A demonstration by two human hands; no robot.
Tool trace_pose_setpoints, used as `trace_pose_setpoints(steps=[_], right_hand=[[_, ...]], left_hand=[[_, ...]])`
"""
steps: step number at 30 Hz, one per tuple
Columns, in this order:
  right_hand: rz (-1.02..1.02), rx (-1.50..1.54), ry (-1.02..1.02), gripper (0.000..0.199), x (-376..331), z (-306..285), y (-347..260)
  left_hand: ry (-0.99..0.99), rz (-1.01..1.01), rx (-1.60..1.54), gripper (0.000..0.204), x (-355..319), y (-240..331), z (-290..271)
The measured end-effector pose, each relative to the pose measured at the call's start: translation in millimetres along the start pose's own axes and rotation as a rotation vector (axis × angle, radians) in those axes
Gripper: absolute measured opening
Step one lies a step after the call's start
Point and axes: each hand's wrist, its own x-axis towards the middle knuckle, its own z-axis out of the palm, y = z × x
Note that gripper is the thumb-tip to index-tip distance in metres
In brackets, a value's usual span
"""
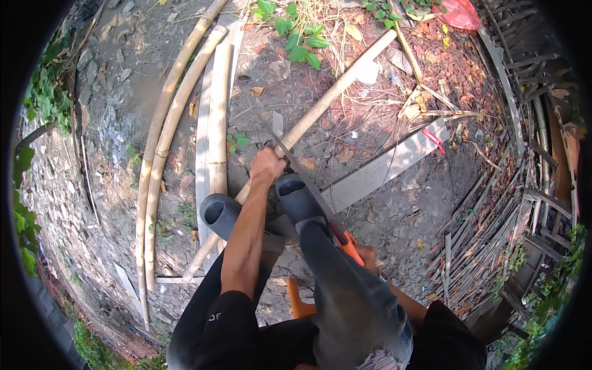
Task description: The person sits on a small stool and uses a hand saw to cut a long bamboo pole that is resting on a wooden plank. The person holds the bamboo with their left hand and saws with their right hand, periodically adjusting the bamboo's position to continue the cut.
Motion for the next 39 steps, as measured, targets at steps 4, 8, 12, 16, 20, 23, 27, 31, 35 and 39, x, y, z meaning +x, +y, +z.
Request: trace_pose_setpoints(steps=[4,8,12,16,20,23,27,31,35,39], right_hand=[[0.159,-0.045,0.141,0.010,37,-37,-46],[0.124,-0.127,0.192,0.011,-11,-74,-33],[0.170,-0.078,0.233,0.009,4,-71,-38],[0.139,-0.082,0.207,0.008,21,-64,-56],[0.039,-0.125,0.152,0.005,26,-57,-49],[0.000,-0.162,0.130,0.004,35,-49,-58],[0.041,-0.150,0.106,0.004,41,-48,-61],[0.018,-0.123,0.127,0.012,45,-46,-60],[0.026,-0.082,0.117,0.011,50,-45,-67],[0.023,-0.114,0.101,0.010,50,-48,-67]], left_hand=[[-0.020,-0.002,0.034,0.040,-7,-10,-2],[-0.030,-0.020,-0.010,0.040,-4,-5,-5],[-0.009,0.023,0.019,0.041,-4,-7,-6],[0.153,0.122,0.057,0.039,-9,-12,7],[0.327,0.283,0.057,0.042,-8,-26,24],[0.195,0.253,0.100,0.048,0,-29,19],[0.070,0.254,0.090,0.050,7,-18,-5],[-0.126,0.284,-0.103,0.054,24,-27,-16],[-0.168,0.311,-0.123,0.059,34,-39,-13],[-0.170,0.258,-0.011,0.060,15,-18,-25]])
